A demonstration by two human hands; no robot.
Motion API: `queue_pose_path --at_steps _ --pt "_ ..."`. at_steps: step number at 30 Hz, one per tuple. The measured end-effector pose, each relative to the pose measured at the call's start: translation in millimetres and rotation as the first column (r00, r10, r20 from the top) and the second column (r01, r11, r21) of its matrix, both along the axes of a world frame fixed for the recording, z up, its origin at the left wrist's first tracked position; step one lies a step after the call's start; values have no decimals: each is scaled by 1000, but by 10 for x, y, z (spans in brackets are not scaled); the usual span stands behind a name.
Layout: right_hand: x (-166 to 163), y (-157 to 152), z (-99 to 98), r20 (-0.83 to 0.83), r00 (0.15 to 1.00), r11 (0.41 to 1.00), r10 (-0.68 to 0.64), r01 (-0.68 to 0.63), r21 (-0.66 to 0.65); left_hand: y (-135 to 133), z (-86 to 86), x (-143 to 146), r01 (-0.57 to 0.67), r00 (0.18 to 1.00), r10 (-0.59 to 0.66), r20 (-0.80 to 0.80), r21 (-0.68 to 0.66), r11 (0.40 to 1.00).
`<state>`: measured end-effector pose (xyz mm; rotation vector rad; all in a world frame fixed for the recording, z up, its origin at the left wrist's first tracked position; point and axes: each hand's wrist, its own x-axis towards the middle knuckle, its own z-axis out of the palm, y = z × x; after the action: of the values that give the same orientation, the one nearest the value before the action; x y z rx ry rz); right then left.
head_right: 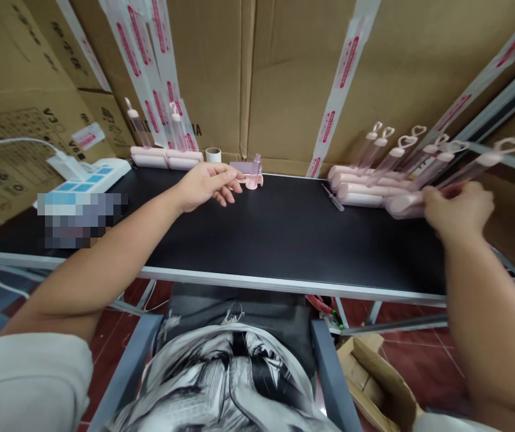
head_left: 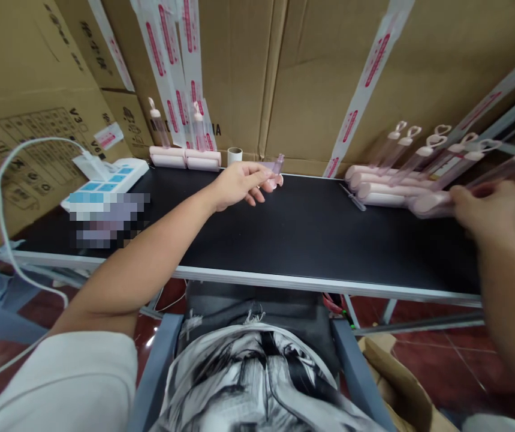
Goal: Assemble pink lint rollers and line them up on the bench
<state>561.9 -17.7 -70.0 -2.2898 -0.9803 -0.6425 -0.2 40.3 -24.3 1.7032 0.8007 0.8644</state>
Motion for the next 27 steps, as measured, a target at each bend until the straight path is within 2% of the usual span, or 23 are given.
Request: queue_pose_path --at_steps 2,4,6,8,10,12,14,15,17,19,20,22,24,27 --pt "-30 38 -82 -144 986 995 -79 69 -77 9 2 -10 -5 1000 5 8 -3 1000" --pt "-66 63 -111 -208 973 991 -102 80 -111 15 0 -10 -13 1000 13 8 -8 1000" --pt "-98 69 -110 -237 966 990 -103 76 -121 15 0 -4 -18 1000 19 6 -8 1000" --pt "-137 51 -98 -267 960 995 -79 61 -76 9 11 4 -35 999 35 10 -7 999" --pt "-197 12 -78 -253 966 994 -53 77 84 0 39 10 -80 996 80 28 -8 997" --pt "-295 -36 -39 -132 991 938 -22 66 340 -1 81 8 -155 986 156 56 -15 988" --pt "-453 -72 23 47 997 844 63 -78 530 20 122 -4 -247 965 247 85 -13 969" --pt "-563 -81 61 117 983 804 139 -181 566 42 135 -15 -294 951 293 95 -3 956" --pt "-856 -72 143 153 932 769 329 -359 529 108 134 -48 -378 923 373 97 37 925" --pt "-1237 -19 216 178 850 742 496 -521 422 197 91 -94 -431 902 427 64 110 895" --pt "-1450 26 244 169 782 705 599 -616 351 245 56 -120 -443 896 444 30 163 882" --pt "-1886 165 278 83 610 586 788 -784 204 335 -31 -167 -426 882 466 -70 304 852" --pt "-2291 369 287 -40 473 475 880 -874 102 410 -126 -196 -356 855 479 -197 449 820" --pt "-2776 755 270 -199 421 440 885 -896 63 491 -253 -184 -213 788 477 -390 554 805"
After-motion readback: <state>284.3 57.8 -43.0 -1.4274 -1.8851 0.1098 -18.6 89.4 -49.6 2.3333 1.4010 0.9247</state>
